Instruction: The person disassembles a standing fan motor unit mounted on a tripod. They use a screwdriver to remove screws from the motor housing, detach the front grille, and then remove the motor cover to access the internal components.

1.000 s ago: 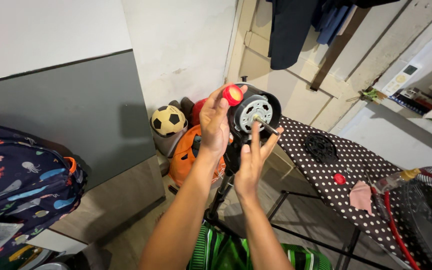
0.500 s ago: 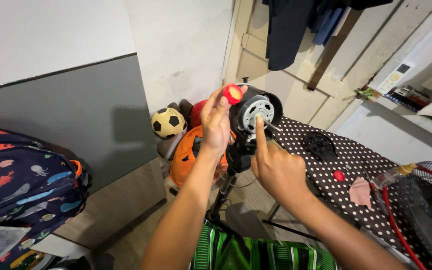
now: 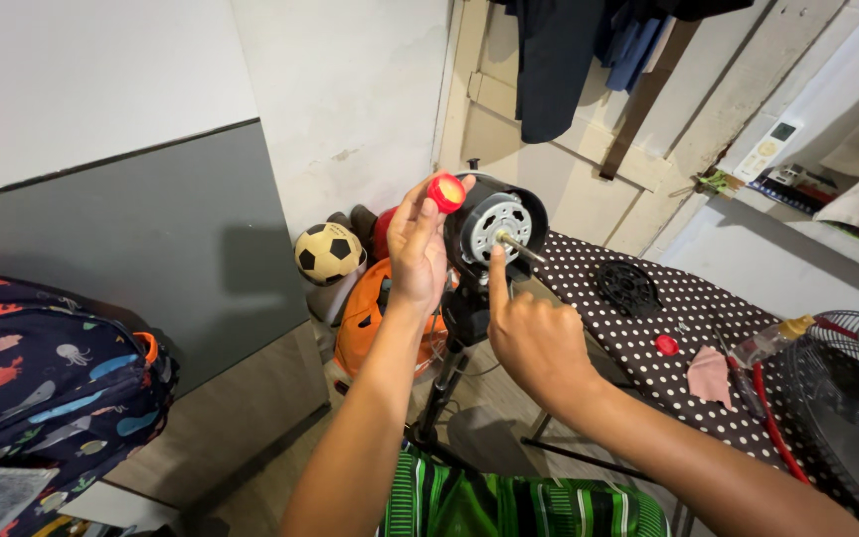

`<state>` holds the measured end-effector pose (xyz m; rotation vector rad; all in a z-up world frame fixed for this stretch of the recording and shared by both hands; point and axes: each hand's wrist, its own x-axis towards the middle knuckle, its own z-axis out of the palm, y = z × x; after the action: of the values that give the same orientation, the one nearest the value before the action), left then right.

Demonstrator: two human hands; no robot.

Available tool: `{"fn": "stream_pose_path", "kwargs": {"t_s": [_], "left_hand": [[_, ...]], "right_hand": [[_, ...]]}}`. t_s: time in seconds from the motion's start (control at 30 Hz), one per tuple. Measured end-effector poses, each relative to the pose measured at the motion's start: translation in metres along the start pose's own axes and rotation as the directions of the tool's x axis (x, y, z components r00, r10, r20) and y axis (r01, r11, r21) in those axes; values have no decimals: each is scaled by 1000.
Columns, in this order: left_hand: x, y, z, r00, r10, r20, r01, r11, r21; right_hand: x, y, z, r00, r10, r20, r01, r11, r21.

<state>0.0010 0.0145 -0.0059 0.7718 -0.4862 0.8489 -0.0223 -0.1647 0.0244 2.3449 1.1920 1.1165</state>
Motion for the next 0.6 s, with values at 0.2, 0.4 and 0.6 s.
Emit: {"fn": "stream_pose_path", "kwargs": {"t_s": [0.2, 0.4, 0.6], "left_hand": [[-1, -1, 3, 1000, -8, -10, 8, 1000, -7], [0, -1, 3, 1000, -5, -5, 5, 1000, -14], [0, 0, 3, 1000, -2, 6, 2, 1000, -1]], "right_hand": [[6, 3, -3, 999, 24, -40, -28, 994, -103], [21, -5, 6, 997, 66, 39, -67, 998, 14], [13, -7, 3, 996, 41, 83, -44, 998, 39]]}}
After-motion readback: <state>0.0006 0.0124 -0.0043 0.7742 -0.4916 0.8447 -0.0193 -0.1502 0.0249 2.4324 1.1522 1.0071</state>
